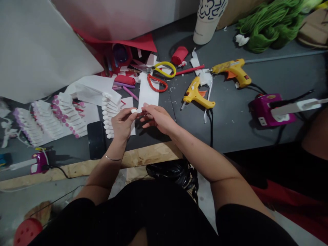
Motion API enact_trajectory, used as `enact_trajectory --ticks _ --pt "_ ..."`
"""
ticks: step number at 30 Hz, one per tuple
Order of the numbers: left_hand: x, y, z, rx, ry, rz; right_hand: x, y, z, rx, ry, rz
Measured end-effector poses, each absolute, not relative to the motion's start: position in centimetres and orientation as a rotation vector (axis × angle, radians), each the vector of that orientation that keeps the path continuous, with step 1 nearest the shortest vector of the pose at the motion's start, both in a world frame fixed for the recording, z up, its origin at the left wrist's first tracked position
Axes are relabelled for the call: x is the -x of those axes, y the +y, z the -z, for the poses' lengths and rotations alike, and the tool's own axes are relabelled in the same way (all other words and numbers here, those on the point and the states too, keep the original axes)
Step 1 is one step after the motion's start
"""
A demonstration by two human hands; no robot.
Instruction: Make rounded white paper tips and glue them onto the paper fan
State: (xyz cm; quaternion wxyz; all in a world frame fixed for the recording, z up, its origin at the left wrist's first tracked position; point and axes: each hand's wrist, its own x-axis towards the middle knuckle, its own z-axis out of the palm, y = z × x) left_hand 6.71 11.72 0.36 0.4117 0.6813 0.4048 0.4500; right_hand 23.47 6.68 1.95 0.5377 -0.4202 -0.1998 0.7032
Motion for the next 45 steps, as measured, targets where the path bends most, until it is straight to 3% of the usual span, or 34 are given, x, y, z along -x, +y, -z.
enact_trajectory --ticks 18,34,45 --pt "-6.2 11.0 -0.5 -2.273 0.988 -1.058 -23.6 6.4 -0.7 1.117 -0.64 -1.495" --pt "-5.8 11.1 -0.5 -2.243 1.055 -1.051 -23.5 6.4 -0.7 1.109 -0.617 -1.526" --pt "-5.9 10.3 -0.5 -2.486 1.066 -0.913 -23.2 6.2 -0.8 1.273 -0.863 -1.286"
